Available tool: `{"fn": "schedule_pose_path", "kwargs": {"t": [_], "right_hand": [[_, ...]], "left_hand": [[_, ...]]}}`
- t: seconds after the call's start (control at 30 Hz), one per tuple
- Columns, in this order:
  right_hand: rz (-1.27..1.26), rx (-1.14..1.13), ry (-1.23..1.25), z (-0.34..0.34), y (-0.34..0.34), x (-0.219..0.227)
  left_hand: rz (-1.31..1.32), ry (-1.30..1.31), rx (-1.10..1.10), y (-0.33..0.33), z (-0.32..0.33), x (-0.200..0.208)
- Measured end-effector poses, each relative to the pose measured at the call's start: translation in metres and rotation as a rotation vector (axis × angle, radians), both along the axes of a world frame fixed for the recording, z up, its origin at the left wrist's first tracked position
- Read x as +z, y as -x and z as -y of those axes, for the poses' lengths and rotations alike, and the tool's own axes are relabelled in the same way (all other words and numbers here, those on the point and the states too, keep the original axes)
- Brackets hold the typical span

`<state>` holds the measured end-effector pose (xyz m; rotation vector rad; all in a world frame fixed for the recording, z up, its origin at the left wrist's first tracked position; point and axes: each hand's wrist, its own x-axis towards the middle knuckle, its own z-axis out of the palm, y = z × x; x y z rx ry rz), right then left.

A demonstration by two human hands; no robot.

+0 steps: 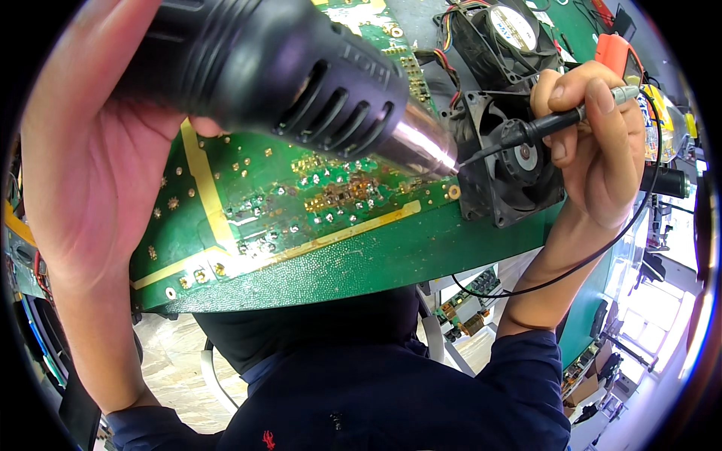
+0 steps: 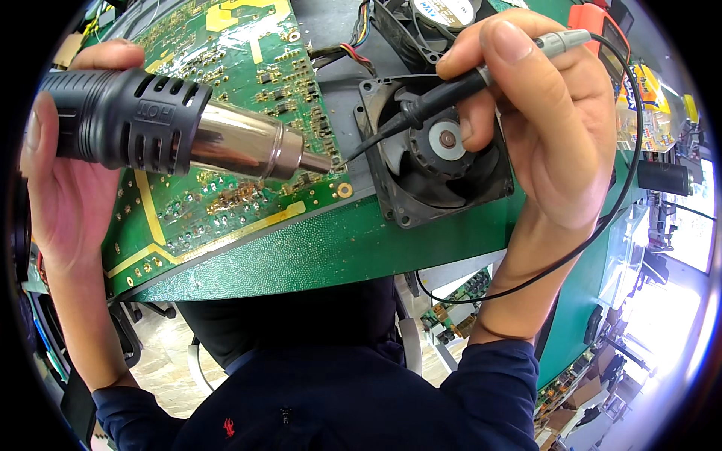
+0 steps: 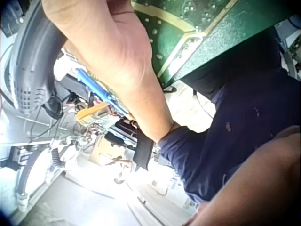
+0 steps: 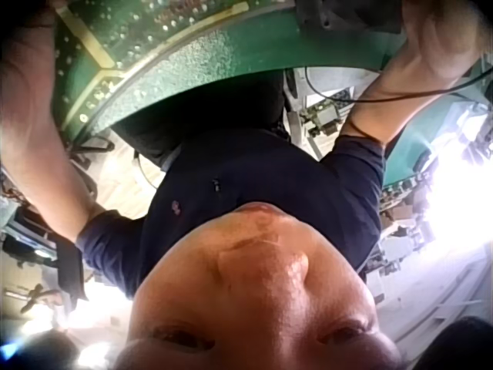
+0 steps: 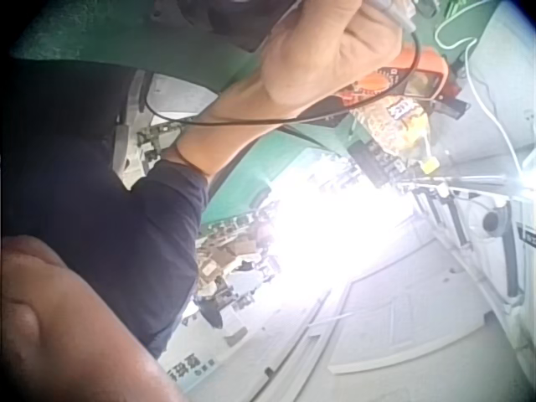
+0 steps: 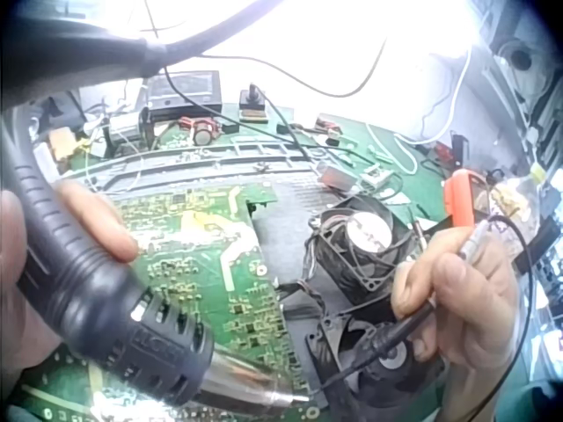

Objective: The person uses a hot air rework station and a probe tool to desolder and lift small electronic components from a large green printed circuit board.

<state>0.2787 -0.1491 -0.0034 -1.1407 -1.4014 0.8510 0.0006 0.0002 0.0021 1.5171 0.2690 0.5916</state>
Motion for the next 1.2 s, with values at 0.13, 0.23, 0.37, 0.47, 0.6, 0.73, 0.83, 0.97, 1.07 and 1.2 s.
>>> {"fn": "schedule_pose_path", "kwargs": {"t": [0.13,0.23,0.37,0.47,0.6,0.73,0.83,0.97,1.07,1.2], "right_hand": [[0.016,0.001,-0.010,-0.0009,-0.0008,0.0001],[0.001,0.001,-0.007,-0.0004,-0.0001,0.0007],[-0.021,-0.009,-0.001,0.0001,0.0021,0.0002],[-0.022,-0.003,0.002,-0.0009,0.0015,-0.0003],[-0.007,-0.073,0.035,0.0021,0.0024,0.0019],[-0.006,-0.115,0.050,0.0028,0.0045,0.0021],[0.000,-0.114,0.052,0.0032,0.0035,0.0031],[-0.007,-0.110,0.048,0.0027,0.0032,0.0022],[-0.009,-0.129,0.054,0.0030,0.0045,0.0014],[-0.003,-0.109,0.048,0.0033,0.0021,0.0020]], "left_hand": [[-0.004,-0.020,0.018,0.0002,0.0014,-0.0004],[-0.001,-0.018,0.012,0.0000,0.0012,-0.0002],[0.006,-0.002,0.004,-0.0002,0.0003,-0.0017],[0.014,-0.001,0.018,0.0002,0.0011,-0.0023],[0.011,-0.022,-0.013,0.0001,0.0002,-0.0018],[-0.002,-0.043,0.026,0.0014,0.0013,-0.0022],[0.004,-0.037,0.003,0.0010,0.0000,-0.0020],[0.016,-0.021,-0.024,0.0008,-0.0003,-0.0018],[0.014,-0.025,0.001,0.0012,0.0008,-0.0025],[0.016,-0.019,0.001,0.0013,0.0002,-0.0027]]}}
